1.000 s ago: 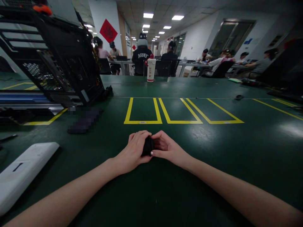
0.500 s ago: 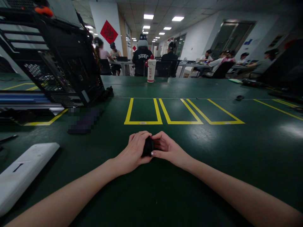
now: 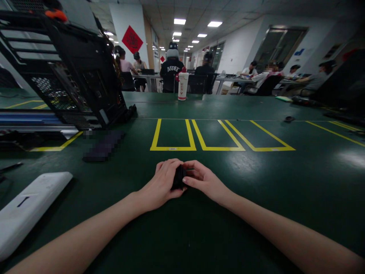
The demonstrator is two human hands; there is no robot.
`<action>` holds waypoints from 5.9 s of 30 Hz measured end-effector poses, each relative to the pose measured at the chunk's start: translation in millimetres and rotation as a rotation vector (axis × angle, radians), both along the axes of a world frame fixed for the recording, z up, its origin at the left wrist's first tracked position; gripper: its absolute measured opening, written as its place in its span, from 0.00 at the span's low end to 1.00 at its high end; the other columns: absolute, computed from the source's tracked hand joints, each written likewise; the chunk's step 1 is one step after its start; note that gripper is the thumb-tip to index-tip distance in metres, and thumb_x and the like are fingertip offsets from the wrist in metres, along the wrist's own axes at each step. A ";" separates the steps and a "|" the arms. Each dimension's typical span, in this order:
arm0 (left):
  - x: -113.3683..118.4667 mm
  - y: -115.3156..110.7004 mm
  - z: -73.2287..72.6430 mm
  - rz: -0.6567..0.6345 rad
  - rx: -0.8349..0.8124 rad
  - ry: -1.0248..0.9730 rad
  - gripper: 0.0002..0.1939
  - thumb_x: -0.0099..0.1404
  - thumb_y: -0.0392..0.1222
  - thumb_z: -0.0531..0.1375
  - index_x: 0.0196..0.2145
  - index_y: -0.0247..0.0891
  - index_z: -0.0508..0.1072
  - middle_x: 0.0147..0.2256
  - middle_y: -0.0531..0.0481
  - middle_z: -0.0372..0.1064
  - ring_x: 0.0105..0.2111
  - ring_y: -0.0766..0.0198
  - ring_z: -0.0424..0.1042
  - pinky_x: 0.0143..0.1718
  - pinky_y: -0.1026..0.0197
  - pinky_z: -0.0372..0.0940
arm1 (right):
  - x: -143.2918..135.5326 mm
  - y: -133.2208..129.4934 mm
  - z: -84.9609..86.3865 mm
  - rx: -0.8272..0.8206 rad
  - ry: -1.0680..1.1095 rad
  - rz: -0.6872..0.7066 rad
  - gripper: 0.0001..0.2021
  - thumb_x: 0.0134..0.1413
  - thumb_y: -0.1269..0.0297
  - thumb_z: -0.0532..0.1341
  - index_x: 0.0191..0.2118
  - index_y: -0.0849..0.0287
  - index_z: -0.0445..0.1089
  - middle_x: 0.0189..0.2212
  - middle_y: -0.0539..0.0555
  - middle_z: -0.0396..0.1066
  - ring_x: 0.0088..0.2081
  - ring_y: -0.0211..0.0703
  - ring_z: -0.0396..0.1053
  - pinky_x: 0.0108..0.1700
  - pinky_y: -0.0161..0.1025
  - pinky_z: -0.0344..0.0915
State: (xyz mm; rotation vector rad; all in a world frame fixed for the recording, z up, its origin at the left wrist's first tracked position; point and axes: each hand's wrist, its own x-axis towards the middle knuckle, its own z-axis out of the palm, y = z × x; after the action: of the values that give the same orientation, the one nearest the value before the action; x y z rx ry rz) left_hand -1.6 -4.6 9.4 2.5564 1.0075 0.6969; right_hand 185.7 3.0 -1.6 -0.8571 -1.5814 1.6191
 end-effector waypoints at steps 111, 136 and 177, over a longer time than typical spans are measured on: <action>-2.6 -3.5 2.7 0.009 -0.074 -0.018 0.29 0.58 0.39 0.60 0.53 0.40 0.49 0.51 0.42 0.55 0.52 0.51 0.56 0.51 0.45 0.53 | -1.8 -6.8 10.0 0.047 -0.010 0.021 0.11 0.50 0.67 0.60 0.40 0.56 0.59 0.40 0.51 0.64 0.44 0.41 0.66 0.47 0.44 0.65; -3.4 3.5 5.0 -0.020 -0.132 -0.038 0.32 0.57 0.38 0.60 0.54 0.41 0.48 0.51 0.42 0.54 0.52 0.53 0.56 0.51 0.47 0.53 | -2.3 -3.5 10.8 0.041 -0.060 0.043 0.14 0.52 0.68 0.58 0.45 0.55 0.59 0.43 0.53 0.63 0.47 0.42 0.64 0.51 0.46 0.62; -2.5 3.8 0.1 -0.020 -0.108 -0.021 0.31 0.56 0.38 0.60 0.53 0.42 0.47 0.51 0.42 0.54 0.52 0.50 0.55 0.51 0.45 0.51 | -0.5 -4.8 2.5 0.166 -0.064 0.046 0.17 0.48 0.71 0.60 0.44 0.55 0.58 0.44 0.52 0.60 0.50 0.43 0.62 0.54 0.48 0.60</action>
State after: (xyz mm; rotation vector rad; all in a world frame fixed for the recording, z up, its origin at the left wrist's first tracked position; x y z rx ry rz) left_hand -4.1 -0.8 9.5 2.4582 0.9841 0.6445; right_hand 185.2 -1.9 0.9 -0.7963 -1.7647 1.4800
